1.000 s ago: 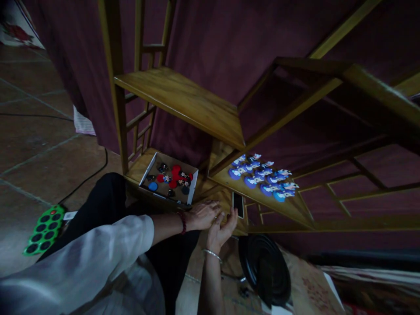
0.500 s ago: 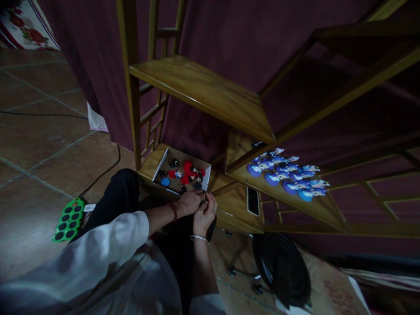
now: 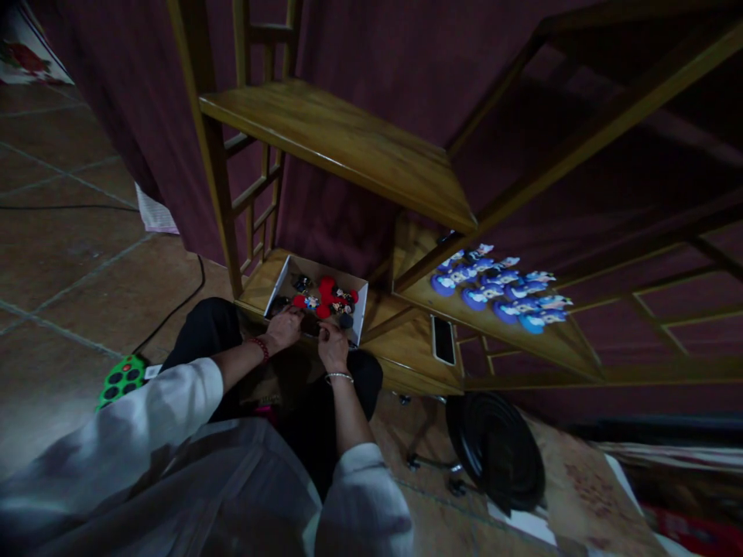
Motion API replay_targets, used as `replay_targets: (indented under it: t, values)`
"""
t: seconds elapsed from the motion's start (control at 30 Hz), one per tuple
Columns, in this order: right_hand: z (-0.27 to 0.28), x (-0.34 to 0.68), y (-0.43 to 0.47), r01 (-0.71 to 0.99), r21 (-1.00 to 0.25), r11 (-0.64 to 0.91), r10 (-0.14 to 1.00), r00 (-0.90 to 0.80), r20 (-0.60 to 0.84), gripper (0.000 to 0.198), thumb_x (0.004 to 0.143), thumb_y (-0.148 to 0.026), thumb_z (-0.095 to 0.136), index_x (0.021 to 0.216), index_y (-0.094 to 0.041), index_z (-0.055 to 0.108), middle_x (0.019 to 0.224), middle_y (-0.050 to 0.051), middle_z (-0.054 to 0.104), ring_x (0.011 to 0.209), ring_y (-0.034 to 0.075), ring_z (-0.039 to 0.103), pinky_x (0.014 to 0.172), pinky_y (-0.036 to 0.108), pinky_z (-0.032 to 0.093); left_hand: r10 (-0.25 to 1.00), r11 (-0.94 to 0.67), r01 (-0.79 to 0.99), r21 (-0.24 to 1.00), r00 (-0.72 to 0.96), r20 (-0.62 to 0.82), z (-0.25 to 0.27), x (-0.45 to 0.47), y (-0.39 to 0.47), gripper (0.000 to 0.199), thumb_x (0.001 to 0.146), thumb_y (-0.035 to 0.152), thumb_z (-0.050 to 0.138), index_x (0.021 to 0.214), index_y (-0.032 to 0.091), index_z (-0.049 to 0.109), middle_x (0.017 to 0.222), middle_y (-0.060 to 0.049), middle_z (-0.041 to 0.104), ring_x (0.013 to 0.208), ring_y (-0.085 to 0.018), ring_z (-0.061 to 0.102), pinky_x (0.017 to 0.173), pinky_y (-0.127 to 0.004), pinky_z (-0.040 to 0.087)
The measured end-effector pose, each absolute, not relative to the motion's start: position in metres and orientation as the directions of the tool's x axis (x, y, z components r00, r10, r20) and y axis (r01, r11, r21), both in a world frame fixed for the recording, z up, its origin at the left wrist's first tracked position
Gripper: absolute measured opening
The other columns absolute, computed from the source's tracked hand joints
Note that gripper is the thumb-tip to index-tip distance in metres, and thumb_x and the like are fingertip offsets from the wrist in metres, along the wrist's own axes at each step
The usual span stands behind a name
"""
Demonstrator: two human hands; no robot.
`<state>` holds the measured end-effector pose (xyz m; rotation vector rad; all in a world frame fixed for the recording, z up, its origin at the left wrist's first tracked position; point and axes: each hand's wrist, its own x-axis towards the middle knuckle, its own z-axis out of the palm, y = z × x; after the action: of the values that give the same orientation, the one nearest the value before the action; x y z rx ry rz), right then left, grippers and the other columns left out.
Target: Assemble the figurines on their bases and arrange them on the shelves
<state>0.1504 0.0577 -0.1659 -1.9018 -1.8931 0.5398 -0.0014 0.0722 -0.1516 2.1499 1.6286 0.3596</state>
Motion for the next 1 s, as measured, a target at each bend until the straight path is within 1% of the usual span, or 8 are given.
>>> replay_targets:
  t: [0.13,0.27,0.43,0.63,0.73,0.8,0.87,1.0]
  values:
    - [-0.172,0.156,0.073,0.829,-0.558,-0.026,0.995,-0.03,-0.09,0.026,0.078,-0.017,0.049,0.099,-0.021,0.063,0.102,0.003,0.067,0.094,0.015,0.062,0.087,0.029,0.045,0.972,-0.167,0.881,0.443,0.222,-0.075,-0.158,-0.021,0.081,0.033,0.074,0.005,0.042,0.101,0.011,0.061,0.11,-0.013,0.06,0.112,-0.021,0.049,0.097,-0.03,0.035]
    - [-0.176,0.16,0.087,0.825,-0.555,-0.108,0.982,-0.001,-0.191,0.026,0.075,-0.019,0.056,0.1,-0.02,0.062,0.1,0.003,0.068,0.093,0.015,0.063,0.085,0.028,0.046,0.975,-0.138,0.89,0.435,0.199,-0.097,-0.159,-0.025,0.087,0.032,0.076,0.007,0.043,0.101,0.011,0.062,0.111,-0.011,0.06,0.108,-0.02,0.052,0.095,-0.027,0.037]
    - [-0.174,0.167,0.096,0.856,-0.496,-0.148,0.96,0.003,-0.282,0.031,0.071,-0.024,0.062,0.102,-0.022,0.061,0.1,0.003,0.067,0.093,0.015,0.062,0.085,0.027,0.046,0.983,-0.105,0.894,0.435,0.159,-0.088,-0.164,-0.019,0.09,0.038,0.076,0.007,0.043,0.111,0.013,0.059,0.127,-0.012,0.049,0.116,-0.021,0.046,0.098,-0.028,0.035]
    - [-0.176,0.178,0.1,0.853,-0.518,-0.073,0.947,-0.104,-0.304,0.029,0.07,-0.026,0.063,0.1,-0.025,0.062,0.088,-0.001,0.069,0.085,0.015,0.064,0.079,0.026,0.048,0.988,-0.06,0.897,0.438,0.115,-0.102,-0.173,-0.017,0.095,0.039,0.076,0.008,0.045,0.11,0.016,0.059,0.137,-0.009,0.039,0.116,-0.022,0.046,0.097,-0.031,0.039]
    - [-0.177,0.178,0.103,0.839,-0.54,-0.058,0.943,-0.131,-0.305,0.032,0.069,-0.032,0.065,0.1,-0.025,0.062,0.089,0.0,0.069,0.086,0.016,0.064,0.08,0.027,0.047,0.99,-0.057,0.897,0.439,0.109,-0.093,-0.176,-0.017,0.096,0.036,0.076,0.011,0.047,0.108,0.019,0.061,0.138,-0.007,0.037,0.115,-0.021,0.048,0.097,-0.028,0.04]
    - [-0.176,0.176,0.106,0.842,-0.537,-0.053,0.939,-0.141,-0.314,0.036,0.068,-0.037,0.066,0.101,-0.024,0.062,0.091,0.002,0.068,0.086,0.016,0.064,0.078,0.027,0.047,0.991,-0.057,0.895,0.442,0.103,-0.081,-0.177,-0.017,0.097,0.034,0.076,0.011,0.047,0.105,0.02,0.062,0.137,-0.006,0.037,0.113,-0.02,0.05,0.096,-0.027,0.04]
    - [-0.175,0.173,0.11,0.861,-0.507,-0.035,0.932,-0.155,-0.328,0.035,0.067,-0.038,0.067,0.098,-0.023,0.062,0.09,0.002,0.068,0.085,0.016,0.063,0.076,0.027,0.047,0.993,-0.058,0.894,0.445,0.098,-0.069,-0.178,-0.016,0.098,0.033,0.076,0.012,0.047,0.103,0.02,0.063,0.136,-0.006,0.038,0.109,-0.02,0.052,0.095,-0.026,0.041]
    - [-0.172,0.17,0.116,0.893,-0.447,0.061,0.918,-0.226,-0.326,0.029,0.068,-0.031,0.066,0.095,-0.021,0.062,0.086,0.002,0.067,0.08,0.016,0.063,0.072,0.026,0.046,0.995,-0.081,0.883,0.462,0.097,-0.011,-0.181,-0.016,0.097,0.031,0.079,0.013,0.042,0.101,0.019,0.064,0.129,-0.007,0.044,0.103,-0.017,0.055,0.094,-0.024,0.041]
